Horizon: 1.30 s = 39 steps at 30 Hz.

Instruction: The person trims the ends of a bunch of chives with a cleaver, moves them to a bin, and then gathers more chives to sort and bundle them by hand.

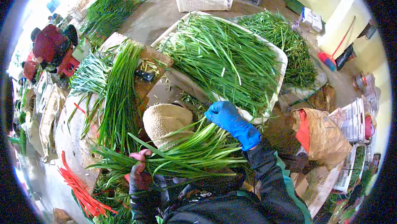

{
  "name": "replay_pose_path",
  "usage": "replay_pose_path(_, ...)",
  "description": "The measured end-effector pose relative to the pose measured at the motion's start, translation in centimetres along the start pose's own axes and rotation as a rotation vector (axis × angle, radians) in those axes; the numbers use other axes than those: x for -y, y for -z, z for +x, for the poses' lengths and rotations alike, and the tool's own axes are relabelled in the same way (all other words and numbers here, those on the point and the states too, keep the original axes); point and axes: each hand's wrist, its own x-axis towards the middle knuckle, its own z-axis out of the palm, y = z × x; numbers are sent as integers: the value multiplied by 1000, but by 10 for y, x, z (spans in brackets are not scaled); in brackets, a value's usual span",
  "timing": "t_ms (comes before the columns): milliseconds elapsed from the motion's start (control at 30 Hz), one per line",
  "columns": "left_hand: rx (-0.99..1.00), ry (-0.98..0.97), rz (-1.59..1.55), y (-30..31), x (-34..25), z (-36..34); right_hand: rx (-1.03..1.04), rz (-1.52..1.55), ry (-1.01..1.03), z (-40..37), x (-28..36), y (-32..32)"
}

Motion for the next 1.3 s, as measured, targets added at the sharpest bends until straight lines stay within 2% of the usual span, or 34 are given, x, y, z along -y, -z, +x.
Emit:
replay_pose_path(33, 1, -2, -3, -1, 0, 0, -14, -34, 58, -1, 1, 1)
replay_pose_path(133, 15, -48, 71, -3, -2, -2, 54, 250, -16, -8, 9, 8)
replay_pose_path(200, 16, -15, 54, -4, -3, -2, 142, 468, -42, -13, 15, 17)
replay_pose_path(300, -14, 68, 73, 4, 0, -1, 147, 528, -63, -20, 31, 28)
replay_pose_path(367, 35, 5, 48, 0, 4, 0, 168, 477, -55, -24, 42, 35)
replay_pose_path(433, 48, 32, 8, -7, 3, 2, 276, 350, -91, -30, 52, 32)
replay_pose_path(467, -1, 96, 45, -26, -10, 0, 307, 349, -39, -32, 45, 21)
replay_pose_path(500, -6, 94, 44, -24, -10, 4, 426, 52, -41, -32, 40, 19)
replay_pose_path(567, 175, 91, 32, -18, -8, 14, 440, 19, -1, -38, 40, 13)
replay_pose_path(600, 29, 74, 19, -38, -14, 8, 394, 177, 84, -39, 39, 18)
replay_pose_path(633, 26, 72, 17, -32, -11, 11, 397, 176, 85, -42, 41, 27)
replay_pose_path(700, 92, 33, 15, -12, -4, 22, 3, 442, 3, -45, 45, 50)
replay_pose_path(733, 96, 33, 16, -8, -3, 25, -1, 442, 4, -48, 42, 60)
replay_pose_path(800, 62, 1, -87, -3, -4, 27, -308, 454, 33, -58, 31, 79)
replay_pose_path(833, 42, -17, -138, -3, -4, 27, -311, 456, 31, -64, 24, 87)
replay_pose_path(900, 44, -18, -172, -9, -10, 29, -478, 527, -25, -76, 10, 101)
replay_pose_path(967, 24, -61, -126, 3, -21, 36, -442, 483, -61, -89, -7, 114)
replay_pose_path(1000, 29, -133, -66, 6, -28, 41, -369, 367, -151, -97, -14, 114)
replay_pose_path(1033, -25, -142, -214, 4, -29, 44, -294, 251, -235, -103, -19, 110)
replay_pose_path(1067, -32, -135, -206, 13, -32, 50, -243, 199, -293, -108, -25, 100)
replay_pose_path(1167, -105, -152, -115, 51, -25, 68, -127, 108, -343, -125, -110, 55)
replay_pose_path(1200, -55, -179, -95, 55, -20, 70, -126, 115, -341, -123, -94, 55)
replay_pose_path(1233, -68, -128, -184, 59, -13, 68, -64, -34, -362, -126, -75, 53)
replay_pose_path(1267, -116, -87, -222, 53, -11, 62, -4, -182, -386, -129, -62, 50)
replay_pose_path(1300, -159, -51, -265, 49, -11, 58, -9, -176, -389, -129, -65, 46)
